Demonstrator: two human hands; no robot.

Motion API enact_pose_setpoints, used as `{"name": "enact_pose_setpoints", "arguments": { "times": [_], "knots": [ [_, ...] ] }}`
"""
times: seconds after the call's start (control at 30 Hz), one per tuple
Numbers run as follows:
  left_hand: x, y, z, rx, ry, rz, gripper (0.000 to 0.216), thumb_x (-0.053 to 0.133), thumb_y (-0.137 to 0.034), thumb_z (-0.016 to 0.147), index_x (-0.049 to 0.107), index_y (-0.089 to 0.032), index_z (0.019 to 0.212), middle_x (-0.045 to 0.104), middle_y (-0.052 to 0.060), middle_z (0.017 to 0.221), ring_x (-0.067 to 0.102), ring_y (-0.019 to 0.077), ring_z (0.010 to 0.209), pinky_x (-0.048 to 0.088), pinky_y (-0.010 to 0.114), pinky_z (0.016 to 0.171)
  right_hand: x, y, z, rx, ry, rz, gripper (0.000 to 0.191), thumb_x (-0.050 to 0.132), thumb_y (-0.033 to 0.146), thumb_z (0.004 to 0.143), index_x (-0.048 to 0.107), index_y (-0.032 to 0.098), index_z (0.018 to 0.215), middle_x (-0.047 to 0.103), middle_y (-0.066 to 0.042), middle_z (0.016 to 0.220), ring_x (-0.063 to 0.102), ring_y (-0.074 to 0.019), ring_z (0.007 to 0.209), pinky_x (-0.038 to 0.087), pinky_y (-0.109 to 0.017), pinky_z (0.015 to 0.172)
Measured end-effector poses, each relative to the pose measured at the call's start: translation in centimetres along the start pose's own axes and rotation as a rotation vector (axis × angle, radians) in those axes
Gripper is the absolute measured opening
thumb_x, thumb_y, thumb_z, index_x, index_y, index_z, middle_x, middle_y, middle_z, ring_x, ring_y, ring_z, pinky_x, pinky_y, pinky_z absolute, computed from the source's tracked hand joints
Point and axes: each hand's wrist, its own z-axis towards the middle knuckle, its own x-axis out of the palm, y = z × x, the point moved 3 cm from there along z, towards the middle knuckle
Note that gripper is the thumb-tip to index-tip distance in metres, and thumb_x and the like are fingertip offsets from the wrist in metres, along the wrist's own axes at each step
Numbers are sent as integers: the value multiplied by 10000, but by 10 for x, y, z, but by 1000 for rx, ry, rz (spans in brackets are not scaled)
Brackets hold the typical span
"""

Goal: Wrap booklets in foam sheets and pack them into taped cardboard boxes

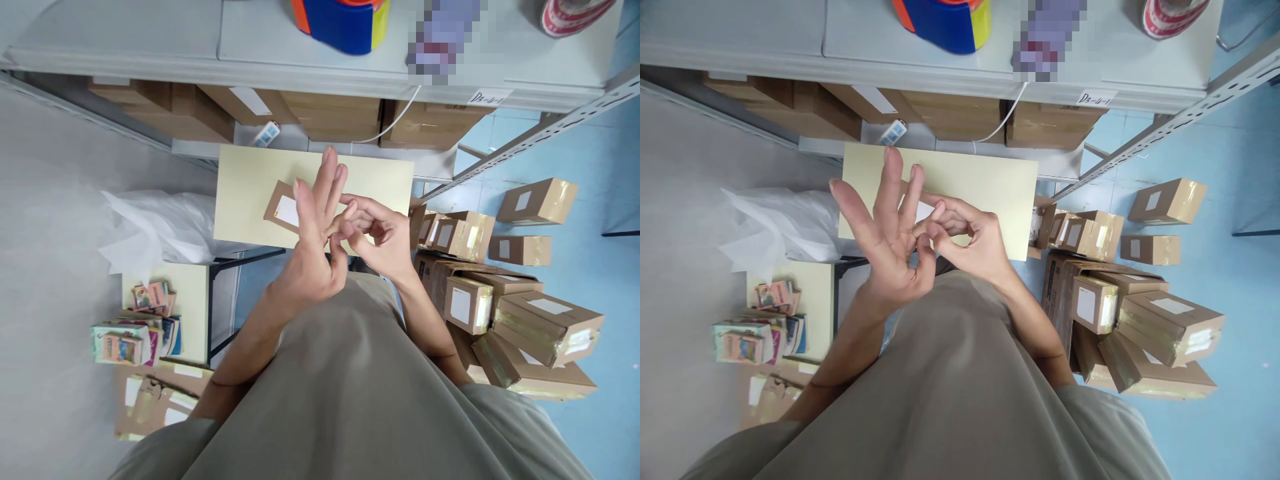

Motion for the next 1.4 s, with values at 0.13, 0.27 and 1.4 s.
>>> {"name": "enact_pose_setpoints", "arguments": {
  "times": [0.13,0.27,1.4],
  "knots": [
    [-3,1,-1,17,-54,-7,945,340,-1,1059,-131,-427,1759,122,59,1894,92,371,1678,184,643,1260,5,-1,2,-3,2,10,583,817,579,947,739,227,1405,811,-5,948,822,-196,932,687,-338,904],
    [-9,2,-6,-94,-44,-71,859,29,-16,972,-166,-313,1754,75,102,1880,20,365,1618,317,576,1148,11,-2,7,6,14,8,579,765,606,990,736,207,1408,792,-10,919,821,-197,934,684,-333,901],
    [-96,31,-34,-147,-96,-253,794,330,-172,1180,-115,-479,1761,60,-32,1904,-17,372,1692,254,610,1255,92,-13,38,76,51,-22,634,745,653,1009,686,246,1491,825,-59,1170,807,-240,1139,686,-388,1029]
  ]
}}
